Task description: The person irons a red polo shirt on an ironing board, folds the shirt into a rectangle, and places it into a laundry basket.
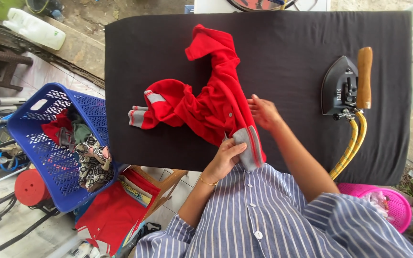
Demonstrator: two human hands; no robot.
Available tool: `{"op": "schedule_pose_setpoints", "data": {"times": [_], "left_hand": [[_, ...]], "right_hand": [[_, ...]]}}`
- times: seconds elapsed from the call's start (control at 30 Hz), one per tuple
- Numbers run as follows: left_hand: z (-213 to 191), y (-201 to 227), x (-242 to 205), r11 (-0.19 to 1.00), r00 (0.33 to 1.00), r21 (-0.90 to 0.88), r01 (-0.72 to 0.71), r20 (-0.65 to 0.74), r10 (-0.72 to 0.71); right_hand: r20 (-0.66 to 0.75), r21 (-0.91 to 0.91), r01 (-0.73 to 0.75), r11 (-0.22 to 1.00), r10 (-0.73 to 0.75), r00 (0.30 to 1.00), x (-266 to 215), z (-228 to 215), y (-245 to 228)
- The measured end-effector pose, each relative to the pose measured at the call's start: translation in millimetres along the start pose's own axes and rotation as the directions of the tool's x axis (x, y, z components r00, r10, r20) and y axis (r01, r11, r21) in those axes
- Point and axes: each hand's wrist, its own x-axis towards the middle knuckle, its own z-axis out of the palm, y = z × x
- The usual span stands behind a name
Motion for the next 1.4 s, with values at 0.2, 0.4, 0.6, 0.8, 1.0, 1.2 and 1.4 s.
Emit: {"op": "schedule_pose_setpoints", "data": {"times": [0.2, 0.4, 0.6, 0.8, 1.0, 1.2, 1.4], "left_hand": [[-79, 8, -34, 0.98, 0.978, -0.162, -0.114, -0.194, 0.082], [-82, 88, -72, 0.822, 0.915, -0.416, -0.388, -0.285, 0.287], [-39, 121, -53, 0.897, 0.919, -0.211, -0.389, -0.016, 0.395], [-52, 90, -30, 0.945, 0.939, -0.043, -0.323, 0.113, 0.326], [-52, 151, -53, 0.863, 0.86, -0.058, -0.502, -0.139, 0.491], [-73, 220, -96, 0.651, 0.641, -0.054, -0.757, -0.257, 0.724], [-103, 230, -103, 0.6, 0.631, -0.22, -0.769, -0.109, 0.768]], "right_hand": [[-0.094, -0.144, 0.261, 0.954, -0.276, 0.956, 2, 104, -35], [-0.021, -0.535, 0.683, 0.498, -0.816, 0.578, -71, 48, -138], [0.074, -0.997, 0.074, -0.019, -0.474, 0.878, -109, -51, -129], [0.218, -0.971, 0.15, -0.185, -0.432, 0.875, -136, -18, -117], [0.293, -0.897, 0.178, -0.406, -0.241, 0.925, -106, 8, -95], [0.544, -0.838, 0.306, -0.452, -0.733, 0.408, -152, 7, -155], [0.302, -0.893, 0.347, -0.288, -0.953, -0.013, -205, -23, -216]]}}
